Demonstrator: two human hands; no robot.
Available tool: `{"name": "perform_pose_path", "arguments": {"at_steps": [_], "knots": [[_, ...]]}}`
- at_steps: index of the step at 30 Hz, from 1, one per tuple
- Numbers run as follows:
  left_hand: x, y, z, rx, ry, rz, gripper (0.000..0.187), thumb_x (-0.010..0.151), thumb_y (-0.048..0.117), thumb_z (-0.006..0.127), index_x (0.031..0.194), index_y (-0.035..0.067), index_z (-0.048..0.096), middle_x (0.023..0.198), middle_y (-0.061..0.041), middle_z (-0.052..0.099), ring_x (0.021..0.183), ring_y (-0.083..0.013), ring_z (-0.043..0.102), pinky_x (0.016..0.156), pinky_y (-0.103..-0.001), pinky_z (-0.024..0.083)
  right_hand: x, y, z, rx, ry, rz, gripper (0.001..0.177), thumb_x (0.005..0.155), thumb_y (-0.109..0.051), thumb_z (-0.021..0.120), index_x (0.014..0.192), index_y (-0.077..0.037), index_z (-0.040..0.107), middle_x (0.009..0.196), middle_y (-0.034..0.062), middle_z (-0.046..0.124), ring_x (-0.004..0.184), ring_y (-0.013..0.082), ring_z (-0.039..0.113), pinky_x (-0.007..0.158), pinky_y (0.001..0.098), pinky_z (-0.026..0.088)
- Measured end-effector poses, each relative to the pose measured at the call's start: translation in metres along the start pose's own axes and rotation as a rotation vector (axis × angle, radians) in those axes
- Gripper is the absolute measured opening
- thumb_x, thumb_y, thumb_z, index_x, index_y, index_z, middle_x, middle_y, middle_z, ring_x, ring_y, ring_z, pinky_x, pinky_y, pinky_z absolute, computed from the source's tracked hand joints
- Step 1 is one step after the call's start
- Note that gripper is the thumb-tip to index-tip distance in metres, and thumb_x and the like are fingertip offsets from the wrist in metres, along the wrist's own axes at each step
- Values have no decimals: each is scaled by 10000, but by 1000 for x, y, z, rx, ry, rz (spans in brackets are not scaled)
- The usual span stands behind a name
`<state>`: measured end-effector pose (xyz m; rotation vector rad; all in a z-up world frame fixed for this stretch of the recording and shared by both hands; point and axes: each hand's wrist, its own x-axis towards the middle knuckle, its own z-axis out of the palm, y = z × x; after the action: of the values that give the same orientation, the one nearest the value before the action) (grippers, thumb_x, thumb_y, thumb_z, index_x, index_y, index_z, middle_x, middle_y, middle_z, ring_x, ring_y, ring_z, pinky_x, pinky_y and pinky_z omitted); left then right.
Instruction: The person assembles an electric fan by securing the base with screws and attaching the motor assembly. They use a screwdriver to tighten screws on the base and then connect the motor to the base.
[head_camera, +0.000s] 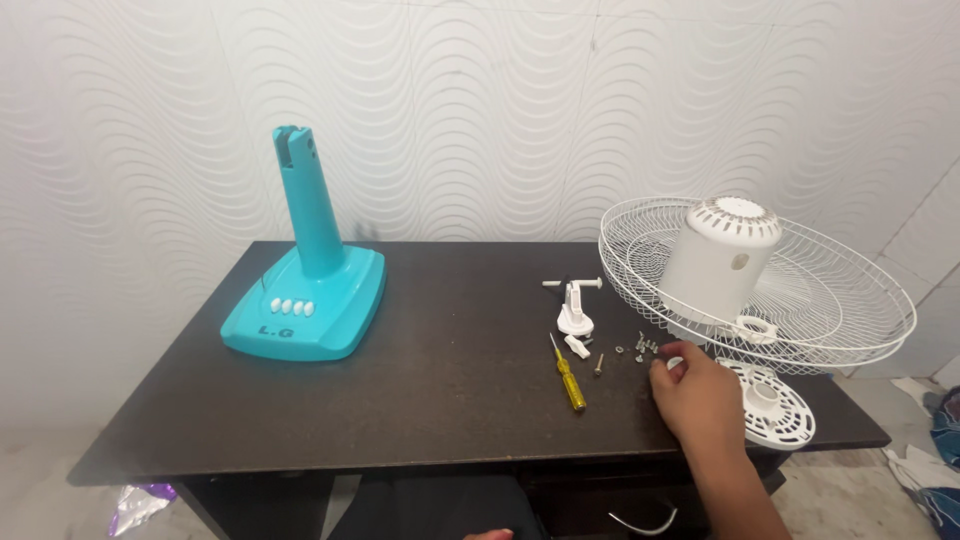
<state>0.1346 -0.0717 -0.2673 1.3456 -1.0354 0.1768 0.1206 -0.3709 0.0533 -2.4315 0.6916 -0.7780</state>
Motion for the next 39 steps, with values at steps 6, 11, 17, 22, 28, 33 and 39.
{"name": "perform_pose_path", "arguments": {"at_steps": [6,11,17,22,28,33,39], "knots": [[-1,10,2,-25,-5,-7,471,1080,232,616,1473,-4,505,1288,-255,705,1237,-358,695,1122,-491,499,9,8,6,-52,63,-79,282,880,-289,693,1101,-145,793,839,83,759,821,288,739,815,413,574],[7,22,3,-59,-22,3,485,1083,239,603,1488,-2,487,1313,-262,689,1263,-362,682,1139,-498,488,21,6,10,-161,6,-62,305,887,-341,707,1110,-153,796,908,90,786,886,311,744,855,435,573],[17,49,0,-152,-67,-30,502,1087,248,588,1507,2,466,1344,-272,670,1294,-366,667,1159,-505,475,30,0,11,-283,-10,-93,282,876,-386,726,1043,-179,823,932,147,774,922,354,731,872,455,566],[20,97,-7,-260,-109,-140,516,1090,256,575,1523,4,449,1369,-279,654,1319,-370,655,1176,-511,463,32,0,14,-318,-17,-138,290,873,-414,731,998,-169,821,885,164,771,897,363,730,853,469,568],[37,164,-14,-298,-146,-363,782,968,480,694,1564,55,416,1465,-241,589,1427,-351,574,1223,-493,417,23,-3,7,-280,58,-217,267,912,-379,709,1003,-152,818,837,173,759,836,379,722,834,477,561],[54,210,-17,-379,-137,-431,1000,832,523,844,1589,59,384,1513,-202,556,1468,-324,543,1238,-480,426,-24,-19,-23,1,187,-329,244,1003,-291,730,1080,-67,790,892,145,757,776,299,720,784,403,553],[72,254,-21,-280,-194,-423,935,868,442,820,1604,58,391,1550,-167,550,1491,-299,542,1262,-443,417,-126,-26,-52,572,-212,-82,112,933,-96,718,990,-4,744,902,81,781,715,126,721,630,273,564]]}}
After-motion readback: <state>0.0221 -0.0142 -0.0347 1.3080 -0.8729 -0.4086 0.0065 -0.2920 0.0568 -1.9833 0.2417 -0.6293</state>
